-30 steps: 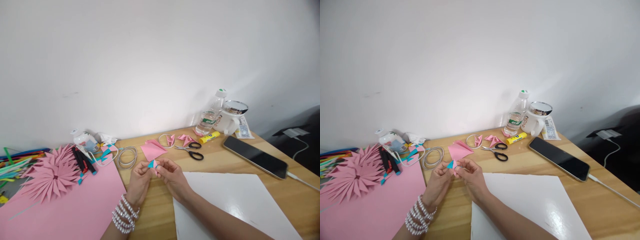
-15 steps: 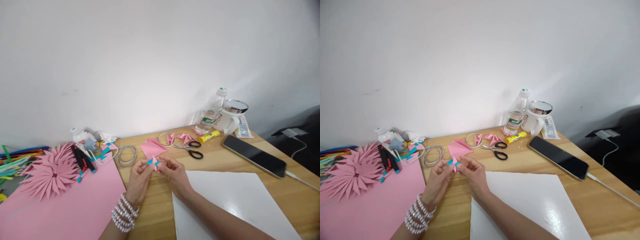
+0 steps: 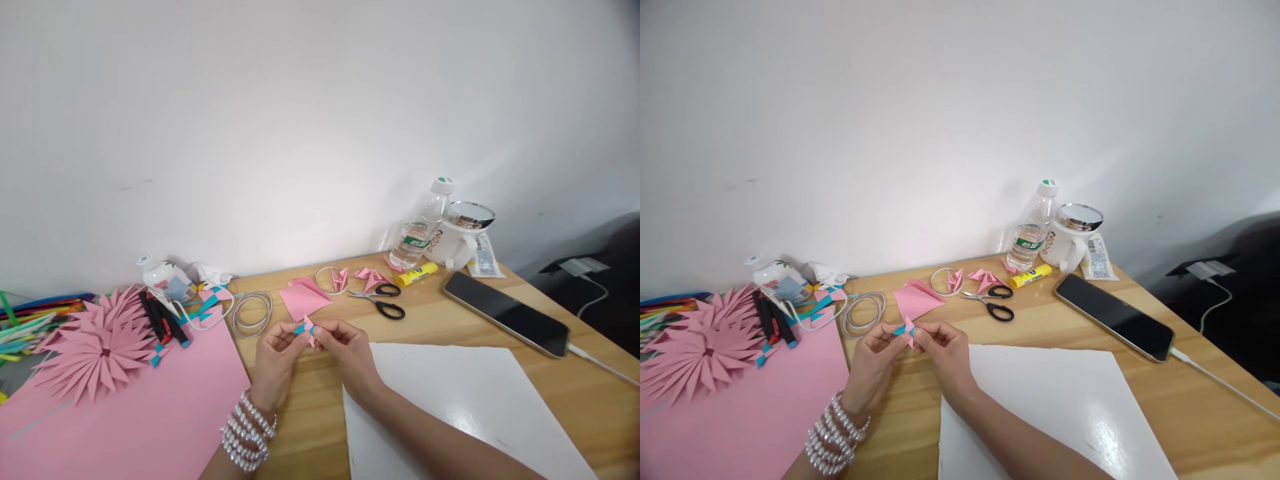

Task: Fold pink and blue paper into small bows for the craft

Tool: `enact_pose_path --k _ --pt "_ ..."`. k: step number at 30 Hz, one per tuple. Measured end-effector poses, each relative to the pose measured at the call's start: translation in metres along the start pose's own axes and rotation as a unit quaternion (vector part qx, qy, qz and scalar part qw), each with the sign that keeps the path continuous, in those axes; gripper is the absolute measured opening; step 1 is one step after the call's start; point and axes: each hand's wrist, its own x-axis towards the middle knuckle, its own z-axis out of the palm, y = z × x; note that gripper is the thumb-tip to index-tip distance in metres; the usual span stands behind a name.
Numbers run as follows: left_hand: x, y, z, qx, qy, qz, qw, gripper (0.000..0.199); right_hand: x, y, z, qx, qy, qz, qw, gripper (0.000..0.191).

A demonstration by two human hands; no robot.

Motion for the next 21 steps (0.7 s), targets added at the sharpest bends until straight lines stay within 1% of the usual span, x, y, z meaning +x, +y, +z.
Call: enact_pose_path --k 4,8,11,15,18,21 --pt "-0.0007 -0.0022 0.0002 0.056 0.011 0.021 0.998 0.010 -0.0002 -0.0012 0.0010 -0.024 0.000 -0.002 1.000 0.019" --pt "-0.0019 -0.0009 0.0029 0.065 0.010 0.004 0.998 0.013 0.0008 -0.0018 0.0005 -0.031 0.007 -0.003 1.000 0.020" --pt "-0.0007 -0.0009 0.0014 0.055 0.004 -0.002 0.998 0.013 0.0024 -0.0015 -0.0012 -0.024 -0.024 -0.001 0.999 0.018" --pt "0.0019 -0.0035 -0.0037 0.063 0.033 0.008 0.997 0.012 0.0050 -0.0009 -0.0038 -0.056 -0.091 -0.019 0.994 0.015" --pt "0.0027 -0.0042 -0.0050 0.076 0.044 0.007 0.996 0.013 0.0066 -0.0001 -0.0055 -0.056 -0.102 -0.020 0.993 0.015" --pt "0.0028 -0.0023 -0.0046 0.071 0.028 0.005 0.997 0.012 0.0072 0.0004 -0.0066 -0.036 -0.096 0.007 0.995 0.016"
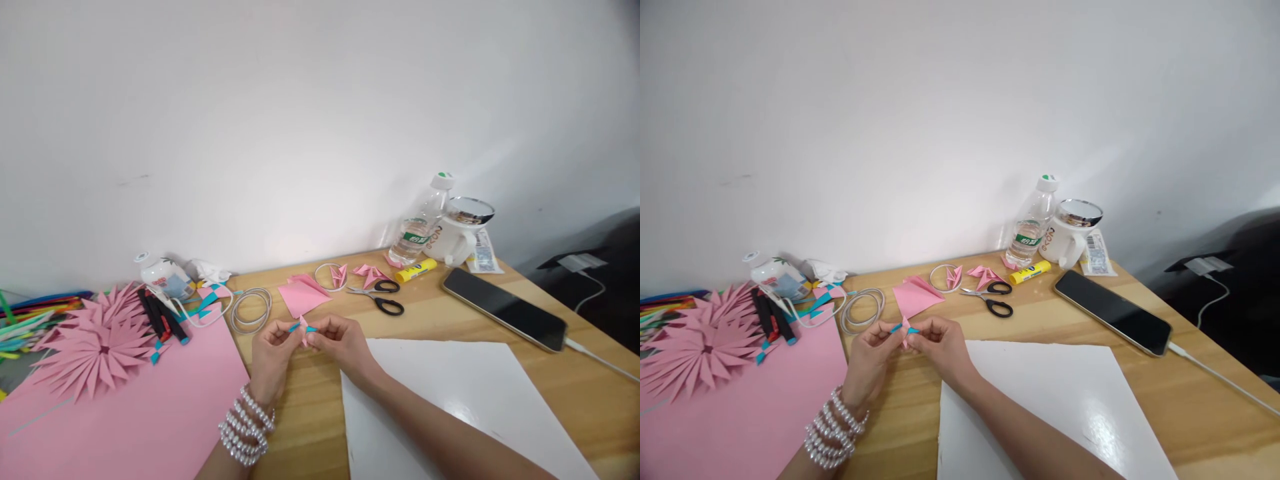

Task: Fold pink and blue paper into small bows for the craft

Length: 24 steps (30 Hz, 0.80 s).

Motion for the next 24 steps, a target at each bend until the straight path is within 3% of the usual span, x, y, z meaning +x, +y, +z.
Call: enact_pose_path --k 8,14,18,24 --pt "-0.0010 0.0038 0.0015 0.016 -0.029 0.026 0.999 0.009 -0.0014 -0.0019 0.0031 0.042 0.082 0.034 0.995 0.011" --pt "-0.0045 0.0021 0.0053 0.022 -0.031 0.021 0.999 0.013 -0.0013 -0.0028 0.0044 0.062 0.100 0.052 0.992 0.013" --pt "-0.0042 0.0021 0.0052 0.015 -0.024 0.027 0.999 0.013 0.0001 -0.0033 0.0023 0.050 0.085 0.045 0.994 0.013" --pt "-0.0005 -0.0012 0.0014 -0.035 -0.009 0.021 0.999 0.013 0.0040 -0.0030 -0.0012 0.015 0.000 0.011 1.000 0.015"
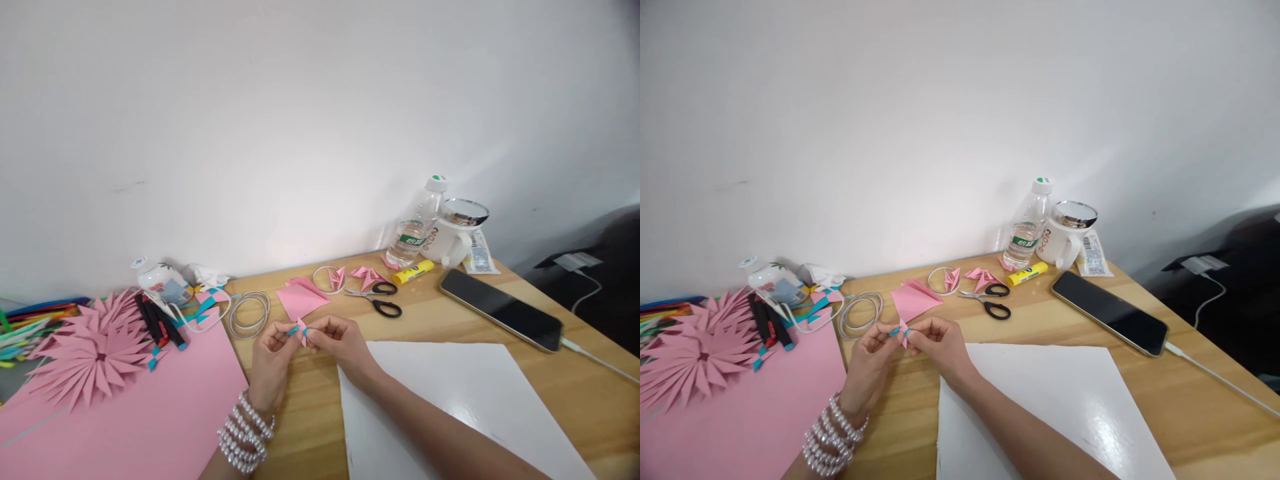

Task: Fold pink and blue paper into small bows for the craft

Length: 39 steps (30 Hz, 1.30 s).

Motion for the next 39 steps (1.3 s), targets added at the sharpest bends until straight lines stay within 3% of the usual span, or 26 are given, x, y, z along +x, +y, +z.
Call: enact_pose_path --k 12,17,22,27,30,39 --pt "-0.003 0.006 0.005 0.040 -0.027 0.016 0.999 0.015 -0.006 0.002 0.007 -0.036 0.095 -0.019 0.995 0.019" --pt "-0.001 0.002 0.002 0.008 -0.040 0.013 0.999 0.012 -0.005 0.002 0.008 -0.035 0.087 -0.015 0.996 0.015" --pt "-0.002 0.004 0.003 0.059 -0.052 0.037 0.996 0.011 -0.005 0.001 0.008 0.001 0.101 0.019 0.995 0.017" --pt "-0.002 0.003 0.004 0.090 0.001 0.057 0.994 0.009 -0.006 0.002 0.008 -0.059 0.073 -0.007 0.996 0.016" --pt "0.000 0.002 0.002 0.091 0.020 0.039 0.995 0.011 -0.005 0.003 0.008 -0.062 0.048 -0.020 0.997 0.014" --pt "0.002 0.000 -0.001 0.017 -0.003 -0.014 1.000 0.014 -0.004 0.009 0.005 -0.059 0.040 -0.031 0.997 0.013"
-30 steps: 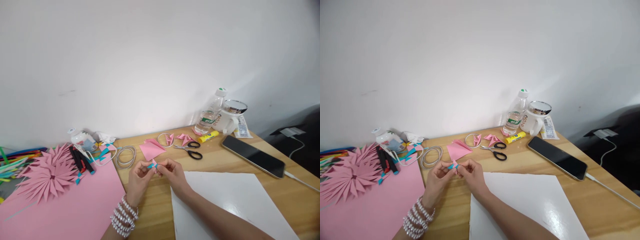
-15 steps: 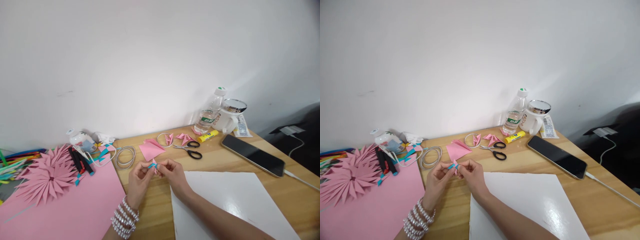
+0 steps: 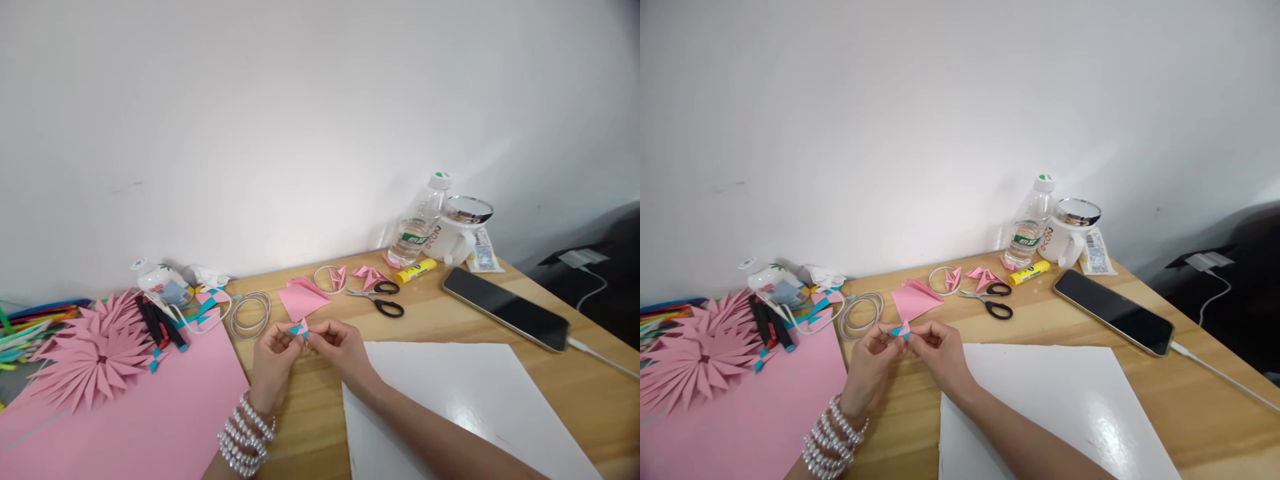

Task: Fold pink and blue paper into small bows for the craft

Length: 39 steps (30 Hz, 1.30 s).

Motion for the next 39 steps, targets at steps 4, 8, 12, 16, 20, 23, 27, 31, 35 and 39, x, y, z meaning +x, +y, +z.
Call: enact_pose_path --k 4,8,12,16,20,23,27,31,35,39 --pt "-0.002 0.004 0.002 -0.053 -0.017 -0.043 0.998 0.010 -0.004 -0.005 0.002 -0.064 0.016 -0.051 0.997 0.011" --pt "-0.004 0.004 0.003 -0.067 -0.025 -0.056 0.996 0.009 -0.006 -0.010 0.004 -0.014 0.014 -0.015 1.000 0.013" --pt "-0.005 0.001 0.004 -0.019 -0.025 -0.001 1.000 0.012 -0.005 -0.008 0.004 0.079 0.011 0.045 0.996 0.017" --pt "-0.004 0.001 0.005 0.020 -0.029 0.023 0.999 0.015 -0.004 -0.004 0.003 0.144 0.002 0.068 0.987 0.014" --pt "-0.004 0.001 0.005 0.012 -0.033 0.028 0.999 0.012 -0.004 -0.007 0.001 0.106 -0.007 0.050 0.993 0.010" --pt "-0.005 0.001 0.005 -0.007 -0.059 0.009 0.998 0.009 -0.003 -0.010 0.000 0.061 -0.002 0.023 0.998 0.011" --pt "-0.005 0.003 0.004 -0.013 -0.067 0.003 0.998 0.013 -0.003 -0.010 0.000 0.047 0.023 0.032 0.998 0.013" --pt "-0.005 0.005 0.002 -0.050 -0.046 -0.008 0.998 0.015 -0.001 -0.007 -0.001 0.056 -0.006 0.035 0.998 0.017" --pt "-0.003 0.009 0.000 -0.113 -0.050 -0.049 0.991 0.014 0.003 -0.007 -0.005 0.101 -0.075 0.044 0.991 0.021" --pt "-0.002 0.012 -0.003 -0.133 -0.043 -0.063 0.988 0.011 0.003 -0.008 -0.005 0.077 -0.085 0.060 0.992 0.022"
